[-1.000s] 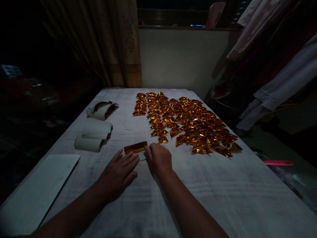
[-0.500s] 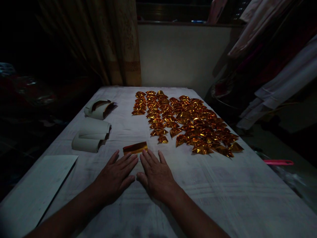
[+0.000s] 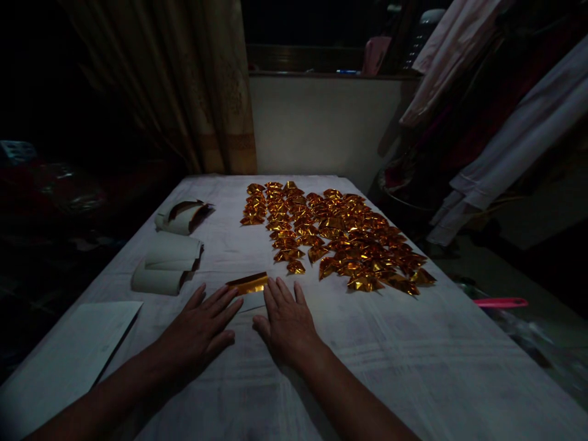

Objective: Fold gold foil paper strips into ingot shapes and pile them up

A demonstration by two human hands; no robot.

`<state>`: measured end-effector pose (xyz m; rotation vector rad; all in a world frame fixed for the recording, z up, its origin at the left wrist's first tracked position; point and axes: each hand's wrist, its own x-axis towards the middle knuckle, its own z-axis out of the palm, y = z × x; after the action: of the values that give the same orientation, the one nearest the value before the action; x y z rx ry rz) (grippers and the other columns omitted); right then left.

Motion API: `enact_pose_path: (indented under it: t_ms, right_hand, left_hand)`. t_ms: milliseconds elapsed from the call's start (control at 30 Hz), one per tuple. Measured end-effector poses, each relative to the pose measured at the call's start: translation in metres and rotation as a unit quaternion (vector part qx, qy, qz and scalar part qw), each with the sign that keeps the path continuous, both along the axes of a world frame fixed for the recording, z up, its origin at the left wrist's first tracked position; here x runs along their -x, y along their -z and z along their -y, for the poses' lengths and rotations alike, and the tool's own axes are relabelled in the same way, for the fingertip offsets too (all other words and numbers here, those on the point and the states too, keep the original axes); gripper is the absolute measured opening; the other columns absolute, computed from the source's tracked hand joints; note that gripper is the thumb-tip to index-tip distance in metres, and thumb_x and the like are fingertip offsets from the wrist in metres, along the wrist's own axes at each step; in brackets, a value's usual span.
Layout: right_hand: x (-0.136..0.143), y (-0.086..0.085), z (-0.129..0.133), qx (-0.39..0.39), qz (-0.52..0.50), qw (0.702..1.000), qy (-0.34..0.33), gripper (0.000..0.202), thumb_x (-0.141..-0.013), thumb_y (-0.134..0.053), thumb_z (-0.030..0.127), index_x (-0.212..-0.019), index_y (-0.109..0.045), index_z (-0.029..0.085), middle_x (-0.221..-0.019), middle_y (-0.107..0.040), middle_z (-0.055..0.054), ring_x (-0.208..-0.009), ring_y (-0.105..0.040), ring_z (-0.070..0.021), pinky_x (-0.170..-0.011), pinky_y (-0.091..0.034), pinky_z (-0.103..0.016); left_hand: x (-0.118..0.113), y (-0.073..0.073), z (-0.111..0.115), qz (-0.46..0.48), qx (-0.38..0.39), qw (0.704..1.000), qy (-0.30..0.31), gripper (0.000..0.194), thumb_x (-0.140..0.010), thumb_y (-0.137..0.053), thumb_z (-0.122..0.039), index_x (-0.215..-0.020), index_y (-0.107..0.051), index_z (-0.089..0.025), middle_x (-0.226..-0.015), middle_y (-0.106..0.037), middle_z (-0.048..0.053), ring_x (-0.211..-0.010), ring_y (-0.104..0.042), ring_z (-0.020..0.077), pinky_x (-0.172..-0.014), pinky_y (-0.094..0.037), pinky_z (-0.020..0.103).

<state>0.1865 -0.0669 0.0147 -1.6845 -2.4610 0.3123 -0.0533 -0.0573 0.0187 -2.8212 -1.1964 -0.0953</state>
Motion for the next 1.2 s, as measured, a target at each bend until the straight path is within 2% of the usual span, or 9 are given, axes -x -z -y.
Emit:
enact_pose_path:
  t_ms: [100,200,333,500,667,800,900,1033,1200]
  right_hand:
    - [0.007,0.001,-0.007,-0.012,0.006,1.0,0.019,0.063,-0.101,-0.044,0.048,-0.151,-0.04,0.011,-0.159,-0.031,-0.014,-0.149,-0.027,-0.0309,-0.121,-0.017,-0.057]
    - [0.007,-0.001,-0.012,-0.034,0.016,0.999,0.02,0.057,-0.1,-0.049,0.043,-0.147,-0.046,0.012,-0.157,-0.037,-0.015,-0.146,-0.032,-0.0317,-0.119,-0.023,-0.055]
    - [0.004,-0.006,-0.019,-0.055,0.045,0.997,-0.009,0.054,-0.096,-0.058,0.04,-0.14,-0.054,0.01,-0.154,-0.041,-0.019,-0.143,-0.038,-0.0341,-0.115,-0.03,-0.053]
    - [0.002,-0.006,-0.024,-0.151,0.047,0.983,-0.089,0.035,-0.096,-0.059,0.024,-0.13,-0.062,0.017,-0.145,-0.054,-0.015,-0.132,-0.049,-0.0291,-0.104,-0.041,-0.045]
    - [0.005,-0.016,-0.045,-0.165,0.064,0.979,-0.097,0.022,-0.098,-0.052,0.016,-0.106,-0.072,0.019,-0.105,-0.075,-0.007,-0.09,-0.064,-0.0219,-0.078,-0.047,-0.034]
    - [0.018,-0.033,-0.08,-0.229,0.014,0.972,-0.046,0.033,-0.101,-0.043,0.014,-0.126,-0.065,0.021,-0.122,-0.07,-0.008,-0.102,-0.061,-0.0216,-0.088,-0.044,-0.034]
    - [0.031,-0.033,-0.095,-0.222,-0.012,0.975,-0.015,0.032,-0.101,-0.046,0.017,-0.127,-0.064,0.019,-0.13,-0.066,-0.01,-0.116,-0.057,-0.0233,-0.095,-0.043,-0.035]
    - [0.04,-0.014,-0.086,-0.127,0.005,0.992,-0.013,0.028,-0.098,-0.049,0.016,-0.118,-0.068,0.015,-0.124,-0.069,-0.012,-0.12,-0.057,-0.0263,-0.1,-0.044,-0.039]
    - [0.044,0.001,-0.062,-0.107,-0.05,0.991,-0.059,0.046,-0.101,-0.046,0.031,-0.144,-0.05,0.013,-0.149,-0.05,-0.014,-0.141,-0.041,-0.0268,-0.117,-0.03,-0.048]
  left_hand:
    - [-0.001,-0.005,-0.011,0.01,-0.02,1.0,0.019,0.048,-0.101,-0.04,-0.049,-0.142,-0.051,-0.026,-0.148,-0.054,0.008,-0.137,-0.046,0.0266,-0.119,-0.015,0.052]
    - [-0.006,-0.011,-0.016,0.039,-0.054,0.998,0.011,0.032,-0.1,-0.047,-0.032,-0.129,-0.061,-0.026,-0.135,-0.063,0.006,-0.126,-0.055,0.0248,-0.115,-0.026,0.051]
    - [-0.018,-0.02,-0.016,-0.014,-0.069,0.997,0.021,0.02,-0.092,-0.053,-0.013,-0.106,-0.067,-0.016,-0.101,-0.07,0.01,-0.09,-0.064,0.025,-0.083,-0.05,0.042]
    - [-0.016,-0.02,-0.023,-0.064,-0.099,0.99,0.083,0.019,-0.088,-0.049,-0.003,-0.091,-0.064,-0.015,-0.079,-0.067,0.008,-0.067,-0.06,0.0214,-0.066,-0.049,0.036]
    - [-0.006,-0.036,-0.043,0.022,-0.118,0.991,0.067,0.024,-0.09,-0.046,-0.004,-0.094,-0.066,-0.017,-0.079,-0.07,0.006,-0.069,-0.063,0.0212,-0.065,-0.049,0.034]
    - [-0.004,-0.055,-0.064,0.088,-0.231,0.969,-0.007,0.033,-0.094,-0.043,-0.008,-0.111,-0.069,-0.022,-0.103,-0.073,0.009,-0.091,-0.065,0.0243,-0.075,-0.05,0.036]
    - [-0.006,-0.046,-0.072,0.099,-0.263,0.959,-0.038,0.027,-0.094,-0.048,-0.011,-0.103,-0.071,-0.022,-0.095,-0.072,0.009,-0.085,-0.063,0.0239,-0.072,-0.049,0.035]
    - [-0.006,-0.017,-0.07,0.069,-0.172,0.98,-0.075,0.018,-0.091,-0.054,-0.013,-0.089,-0.071,-0.021,-0.087,-0.07,0.006,-0.081,-0.062,0.0228,-0.072,-0.05,0.035]
    - [-0.004,-0.003,-0.06,0.107,-0.08,0.988,-0.072,0.022,-0.091,-0.05,-0.016,-0.102,-0.07,-0.019,-0.101,-0.072,0.009,-0.095,-0.065,0.0238,-0.085,-0.052,0.038]
